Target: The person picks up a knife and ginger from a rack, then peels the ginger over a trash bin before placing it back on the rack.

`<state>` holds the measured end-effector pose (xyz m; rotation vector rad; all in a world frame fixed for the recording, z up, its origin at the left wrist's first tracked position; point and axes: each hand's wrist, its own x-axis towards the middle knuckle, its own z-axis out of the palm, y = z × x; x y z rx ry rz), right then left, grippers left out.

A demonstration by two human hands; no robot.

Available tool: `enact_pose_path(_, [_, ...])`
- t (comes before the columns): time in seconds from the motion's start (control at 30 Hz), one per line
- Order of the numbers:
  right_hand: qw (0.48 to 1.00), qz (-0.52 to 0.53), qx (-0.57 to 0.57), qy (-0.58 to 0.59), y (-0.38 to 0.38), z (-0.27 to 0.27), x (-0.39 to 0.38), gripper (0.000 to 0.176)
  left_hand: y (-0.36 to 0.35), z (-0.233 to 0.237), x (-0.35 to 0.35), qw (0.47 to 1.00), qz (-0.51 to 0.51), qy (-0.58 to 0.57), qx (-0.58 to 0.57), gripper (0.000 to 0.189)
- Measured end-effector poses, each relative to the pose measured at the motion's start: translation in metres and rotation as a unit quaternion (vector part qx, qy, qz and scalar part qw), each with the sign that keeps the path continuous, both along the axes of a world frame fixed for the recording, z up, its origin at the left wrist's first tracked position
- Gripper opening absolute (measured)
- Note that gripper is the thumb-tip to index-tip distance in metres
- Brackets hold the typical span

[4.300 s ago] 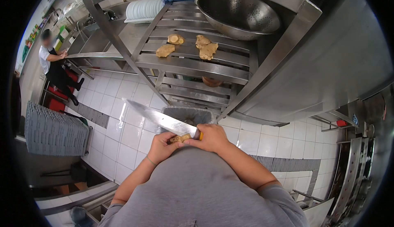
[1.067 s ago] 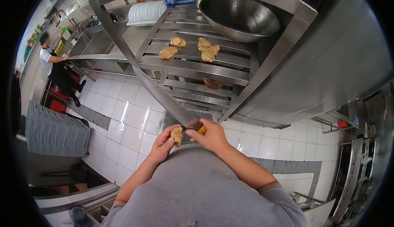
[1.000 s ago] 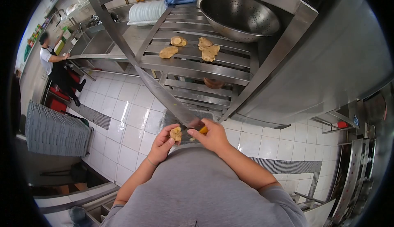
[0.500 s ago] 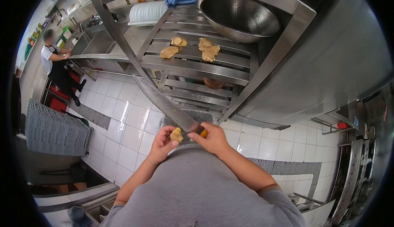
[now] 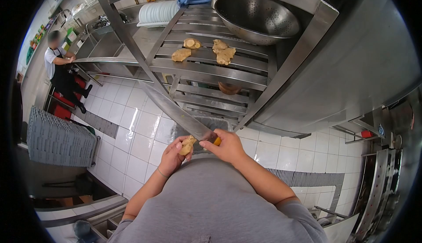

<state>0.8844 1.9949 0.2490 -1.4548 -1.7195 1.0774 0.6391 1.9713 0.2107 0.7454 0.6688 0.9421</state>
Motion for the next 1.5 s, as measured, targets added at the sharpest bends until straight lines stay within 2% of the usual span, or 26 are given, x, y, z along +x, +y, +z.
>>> enact_pose_path(0.1, [0.999,0.019,0.036,-0.008,-0.003,-0.015,0.002,0.036,-0.001,0.0,0.004,0.999,0.03,0.008,0.029,0.053])
enact_pose_path(0.13, [0.999,0.02,0.036,-0.008,-0.003,-0.019,0.002,0.036,-0.001,-0.001,0.006,0.997,0.061,0.043,0.036,0.049])
enact_pose_path(0.2, [0.99,0.073,0.12,-0.003,-0.004,-0.027,0.005,0.029,0.0,-0.002,0.007,0.992,0.092,0.077,0.044,0.046])
enact_pose_path(0.23, [0.99,0.074,0.12,-0.003,-0.005,-0.027,0.006,0.029,0.002,-0.002,0.006,0.992,0.111,0.057,-0.006,0.04])
enact_pose_path(0.27, [0.985,0.083,0.132,-0.068,-0.007,-0.026,0.008,0.027,0.003,-0.003,0.004,0.989,0.131,0.037,-0.055,0.035])
enact_pose_path(0.3, [0.976,0.092,0.144,-0.133,-0.009,-0.025,0.009,0.026,0.003,-0.005,0.002,0.989,0.132,0.037,-0.055,0.035])
enact_pose_path(0.37, [0.97,0.085,0.163,-0.162,-0.012,-0.025,0.013,0.025,0.005,-0.009,-0.001,0.985,0.137,-0.013,-0.103,0.034])
enact_pose_path(0.5, [0.95,0.084,0.171,-0.247,-0.025,-0.025,0.023,0.023,0.005,-0.015,-0.002,0.978,0.152,-0.013,-0.142,0.033])
enact_pose_path(0.63, [0.937,0.1,0.176,-0.285,-0.035,-0.033,0.036,0.024,0.006,-0.015,0.0,0.974,0.138,-0.006,-0.177,0.033])
enact_pose_path(0.77, [0.93,0.119,0.121,-0.325,-0.045,-0.031,0.046,0.025,0.006,-0.011,0.007,0.972,0.114,0.021,-0.203,0.032])
enact_pose_path(1.07, [0.918,0.171,-0.03,-0.358,-0.068,-0.016,0.069,0.024,0.005,-0.053,0.008,0.942,0.111,0.015,-0.316,0.028])
enact_pose_path(1.33, [0.914,0.202,-0.115,-0.332,-0.055,-0.026,0.054,0.023,0.011,-0.074,0.023,0.937,0.124,0.039,-0.324,0.021])
enact_pose_path(1.5, [0.916,0.19,-0.129,-0.329,-0.036,-0.064,0.023,0.022,0.013,-0.096,0.023,0.941,0.126,0.052,-0.31,0.021])
